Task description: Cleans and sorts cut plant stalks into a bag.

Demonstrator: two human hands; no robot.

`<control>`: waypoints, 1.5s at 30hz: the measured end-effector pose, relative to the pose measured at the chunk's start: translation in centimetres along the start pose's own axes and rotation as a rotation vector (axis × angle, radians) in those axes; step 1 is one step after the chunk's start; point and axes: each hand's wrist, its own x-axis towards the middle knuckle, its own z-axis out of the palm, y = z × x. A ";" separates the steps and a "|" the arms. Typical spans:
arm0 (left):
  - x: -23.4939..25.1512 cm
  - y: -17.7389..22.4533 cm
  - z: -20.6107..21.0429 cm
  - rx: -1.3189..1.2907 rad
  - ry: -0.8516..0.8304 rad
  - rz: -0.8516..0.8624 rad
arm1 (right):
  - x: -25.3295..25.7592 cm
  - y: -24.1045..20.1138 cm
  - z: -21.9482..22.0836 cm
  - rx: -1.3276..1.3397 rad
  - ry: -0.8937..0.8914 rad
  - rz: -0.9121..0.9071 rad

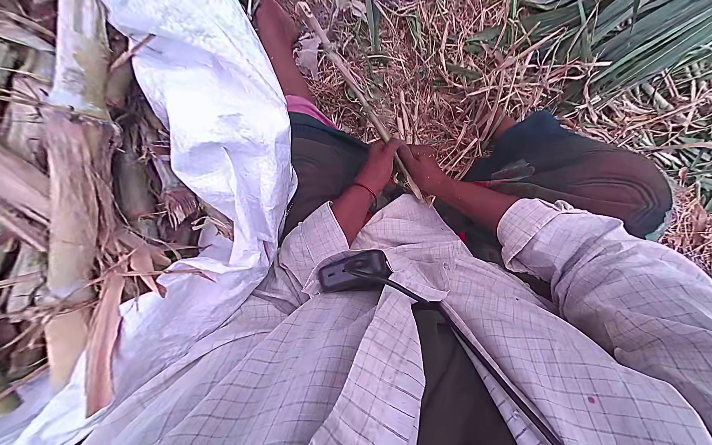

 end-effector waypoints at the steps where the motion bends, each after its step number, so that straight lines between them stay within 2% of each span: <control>1: 0.1 -0.2 -0.1 -0.024 0.012 -0.007 | 0.4 0.7 -0.2 -0.080 -0.025 -0.051; 4: 0.3 -0.7 0.3 -0.170 0.049 -0.112 | 1.3 2.1 -0.5 -0.250 0.003 -0.109; 7: 0.6 -0.5 -0.2 -0.265 0.152 -0.072 | 3.0 3.2 -1.7 -0.233 0.161 0.105; 9: 0.9 -0.4 -0.5 -0.248 0.212 -0.022 | 4.4 5.0 -4.0 -0.078 0.350 0.310; 11: 1.2 -0.7 -0.5 -0.225 0.248 -0.050 | 5.3 8.2 -6.4 0.261 0.521 0.568; 12: 1.4 -0.9 -0.6 -0.234 0.255 -0.078 | 5.6 9.5 -7.4 0.441 0.567 0.705; 13: 1.3 -1.0 -0.6 -0.257 0.249 -0.112 | 5.7 10.9 -7.6 0.509 0.568 0.812; 15: 1.1 -0.6 -0.4 -0.338 0.230 -0.172 | 5.2 12.6 -6.8 0.397 0.361 0.833; 18: 0.9 0.3 -0.2 -0.382 0.220 -0.194 | 5.1 12.8 -3.3 -0.088 -0.106 0.610; 20: 0.9 0.4 -0.1 -0.371 0.208 -0.177 | 4.9 13.9 -0.4 -0.375 -0.270 0.513; 24: 0.8 -0.1 0.1 -0.346 0.140 -0.172 | 3.6 13.7 1.9 -0.552 -0.297 0.655; 30: 1.6 -1.1 0.1 -0.341 0.176 -0.182 | 4.0 12.3 0.6 -0.507 -0.321 0.723; 32: 1.8 -1.1 0.3 -0.321 0.190 -0.196 | 5.0 12.1 -0.8 -0.406 -0.228 0.786; 36: 1.8 -1.1 0.3 -0.285 0.188 -0.199 | 6.0 13.5 -4.8 -0.286 -0.156 0.668; 39: 1.2 -0.8 0.1 -0.273 0.208 -0.178 | 6.2 12.6 -6.5 -0.071 0.233 0.733; 42: 0.8 -0.7 -0.2 -0.248 0.218 -0.119 | 6.4 10.6 -7.6 0.213 0.588 0.603; 43: 0.7 -0.7 -0.2 -0.234 0.222 -0.096 | 6.0 9.0 -7.9 0.319 0.627 0.581; 45: 0.6 -0.7 -0.3 -0.188 0.220 -0.063 | 4.6 5.4 -7.9 0.424 0.596 0.591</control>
